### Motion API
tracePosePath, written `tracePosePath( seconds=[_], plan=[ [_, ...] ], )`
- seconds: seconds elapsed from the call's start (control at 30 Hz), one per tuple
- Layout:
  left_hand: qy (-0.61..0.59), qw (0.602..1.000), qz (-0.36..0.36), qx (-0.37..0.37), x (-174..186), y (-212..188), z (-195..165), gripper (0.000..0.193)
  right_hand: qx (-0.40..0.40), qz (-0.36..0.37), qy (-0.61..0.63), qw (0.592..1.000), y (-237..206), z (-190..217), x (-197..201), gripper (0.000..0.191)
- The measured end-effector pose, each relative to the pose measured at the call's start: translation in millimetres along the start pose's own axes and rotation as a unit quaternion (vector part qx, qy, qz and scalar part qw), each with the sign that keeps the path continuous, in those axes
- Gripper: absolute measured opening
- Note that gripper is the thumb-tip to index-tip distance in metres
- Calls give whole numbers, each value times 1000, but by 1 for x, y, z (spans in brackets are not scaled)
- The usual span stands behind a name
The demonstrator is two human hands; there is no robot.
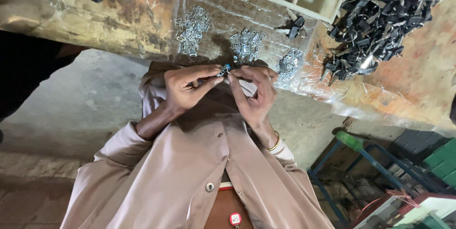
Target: The person assembles padlock cylinders at a workbench. They pick small metal pin tumblers and springs from a compartment tray, insert them one at a time into the lock body held in their hands, and press them into place, repeating the process across the cylinder chambers.
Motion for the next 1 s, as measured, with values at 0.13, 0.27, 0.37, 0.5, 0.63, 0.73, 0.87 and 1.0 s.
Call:
tracePosePath(
  seconds=[0.13,0.27,0.37,0.5,0.63,0.73,0.87,1.0],
  plan=[
    [34,999,11,-38,2,-1,-3,22,44,17,-100,994,5,8,3,28],
    [81,993,23,-88,14,0,-7,21,60,118,-162,978,16,15,9,24],
    [67,997,4,-47,28,-2,-13,23,68,209,-183,958,28,17,6,33],
    [32,994,-57,89,50,-10,-21,21,124,164,-258,944,36,25,-15,41],
    [-29,993,-91,68,57,-11,-24,21,103,154,-321,929,40,30,-27,37],
    [-49,993,-92,54,58,-11,-24,21,75,137,-299,941,39,30,-22,40],
    [-13,994,-75,81,57,-13,-23,21,117,177,-311,926,33,26,-10,48],
    [-21,994,-46,100,45,-11,-16,20,191,141,-243,940,23,19,6,22]
  ],
)
Point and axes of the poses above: each hand's wrist, its own y-axis towards the middle knuckle, its own x-axis out of the back of the hand, z = x × y, the point moved 1 cm from there along y, towards the middle knuckle, and after that the axes turned 4 degrees about -y, right-handed, at the moved point
